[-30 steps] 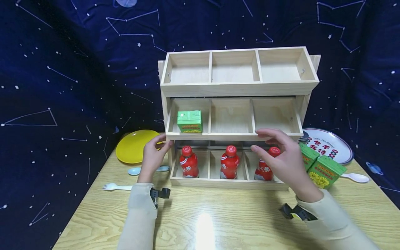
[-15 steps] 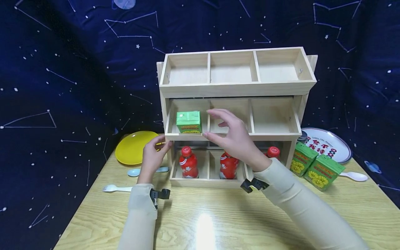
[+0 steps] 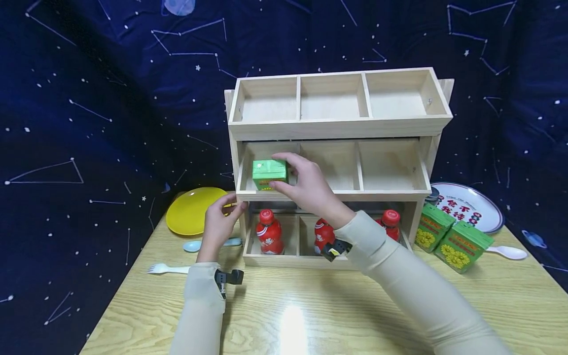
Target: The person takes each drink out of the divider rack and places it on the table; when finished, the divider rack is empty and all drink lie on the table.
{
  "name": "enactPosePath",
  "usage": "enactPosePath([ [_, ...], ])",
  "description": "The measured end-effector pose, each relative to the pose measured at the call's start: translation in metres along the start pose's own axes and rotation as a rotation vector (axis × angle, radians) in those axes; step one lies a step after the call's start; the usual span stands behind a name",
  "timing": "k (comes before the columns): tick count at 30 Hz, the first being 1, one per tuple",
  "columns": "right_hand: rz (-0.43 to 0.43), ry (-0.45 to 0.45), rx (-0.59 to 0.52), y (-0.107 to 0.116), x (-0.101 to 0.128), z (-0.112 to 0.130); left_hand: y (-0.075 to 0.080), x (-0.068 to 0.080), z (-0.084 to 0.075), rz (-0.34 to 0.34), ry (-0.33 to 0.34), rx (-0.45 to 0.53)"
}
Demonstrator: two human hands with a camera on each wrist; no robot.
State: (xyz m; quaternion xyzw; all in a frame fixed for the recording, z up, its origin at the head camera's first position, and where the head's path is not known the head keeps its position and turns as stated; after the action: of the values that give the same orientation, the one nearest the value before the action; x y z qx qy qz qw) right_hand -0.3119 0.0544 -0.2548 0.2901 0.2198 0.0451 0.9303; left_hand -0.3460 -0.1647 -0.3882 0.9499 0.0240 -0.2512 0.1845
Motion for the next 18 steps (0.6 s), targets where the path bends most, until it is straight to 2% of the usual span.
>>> enactPosePath([
  [7, -0.016, -0.024, -0.075, -0.002, -0.004, -0.007, 0.002, 0.000, 0.000, -0.010, 0.004, 0.007],
  [11, -0.061, -0.013, -0.138, 0.001, -0.003, -0.006, 0.002, 0.001, 0.000, -0.006, 0.002, -0.003],
  [18, -0.208, 0.156, -0.187, 0.025, 0.010, 0.016, 0.000, 0.001, 0.000, 0.004, -0.013, -0.001],
])
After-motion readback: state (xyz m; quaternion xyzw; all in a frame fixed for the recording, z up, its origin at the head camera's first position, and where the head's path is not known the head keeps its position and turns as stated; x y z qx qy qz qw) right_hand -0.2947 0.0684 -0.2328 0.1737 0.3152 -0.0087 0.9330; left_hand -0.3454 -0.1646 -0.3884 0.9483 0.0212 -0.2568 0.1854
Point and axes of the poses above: each hand's wrist, its own x-axis away from the middle knuckle, its own y-axis out of the back of the hand, z = x × y, the point moved 7 cm from there along -x, towards the middle knuckle, and after that the axes turned 12 degrees about -y, right-handed, at the moved point
